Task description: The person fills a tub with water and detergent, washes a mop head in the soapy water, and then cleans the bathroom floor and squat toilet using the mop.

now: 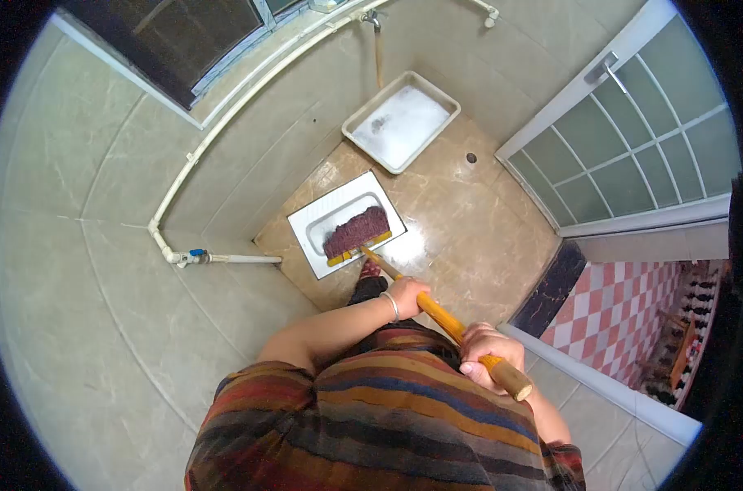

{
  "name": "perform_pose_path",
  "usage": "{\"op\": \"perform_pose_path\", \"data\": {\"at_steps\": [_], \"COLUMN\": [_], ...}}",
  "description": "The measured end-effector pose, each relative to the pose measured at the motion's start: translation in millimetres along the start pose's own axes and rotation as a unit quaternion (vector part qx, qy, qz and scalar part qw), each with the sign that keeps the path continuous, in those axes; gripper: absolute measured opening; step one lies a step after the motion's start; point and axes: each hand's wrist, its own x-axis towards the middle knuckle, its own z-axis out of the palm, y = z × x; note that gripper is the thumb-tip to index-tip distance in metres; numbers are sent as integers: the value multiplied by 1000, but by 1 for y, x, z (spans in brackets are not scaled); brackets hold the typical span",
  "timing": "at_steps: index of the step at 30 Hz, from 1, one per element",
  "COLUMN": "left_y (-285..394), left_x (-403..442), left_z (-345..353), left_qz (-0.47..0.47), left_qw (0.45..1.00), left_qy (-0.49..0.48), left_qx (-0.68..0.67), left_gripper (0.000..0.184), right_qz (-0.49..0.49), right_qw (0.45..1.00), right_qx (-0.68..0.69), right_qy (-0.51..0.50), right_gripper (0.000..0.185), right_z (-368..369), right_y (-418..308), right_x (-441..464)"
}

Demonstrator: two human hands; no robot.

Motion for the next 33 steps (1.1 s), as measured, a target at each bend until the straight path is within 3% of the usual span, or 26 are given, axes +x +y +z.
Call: {"op": "perform_pose_path", "data": {"at_steps": [2,5,6,7,8,10,12,16,18,20,23,24,27,30,33], "left_y": [-4,-11,-6,7,24,28,40,37,37,39,72,90,126,152,156], "left_x": [0,-1,-3,-6,-13,-16,-21,-15,-9,-10,-22,-22,-21,-20,-18], "left_z": [-2,-15,-35,-63,-92,-140,-169,-199,-226,-264,-314,-325,-356,-384,-393], "left_qz": [-7,-30,-59,-42,-72,64,31,5,-34,-12,63,75,134,163,189], "left_qw": [998,979,961,966,974,960,950,965,957,916,896,890,875,861,859], "left_qy": [29,111,139,158,157,186,217,169,231,294,323,354,380,406,404], "left_qx": [-46,-170,-232,-198,-150,-199,-221,-200,-171,-274,-298,-277,-267,-259,-251], "left_gripper": [13,14,14,15,16,16,15,12,12,13,17,17,18,20,23], "right_qz": [-2,93,100,116,157,209,259,344,397,409,437,477,468,461,459], "right_qw": [1000,987,986,978,974,952,924,868,858,865,875,851,856,864,861], "right_qx": [2,-108,-122,-137,-68,16,53,134,100,52,-140,-170,-192,-78,-93], "right_qy": [-13,69,53,102,148,224,276,334,311,287,154,136,105,187,200], "right_gripper": [22,45,62,54,52,39,31,23,18,12,13,15,10,9,10], "right_z": [-7,-17,-30,-33,-34,-38,-40,-38,-35,-30,-28,-28,-28,-25,-30], "right_y": [8,-11,-4,1,11,41,76,145,180,196,242,220,240,249,286], "right_x": [-3,-1,-7,-11,-18,-33,-51,-88,-116,-134,-183,-170,-192,-200,-227]}}
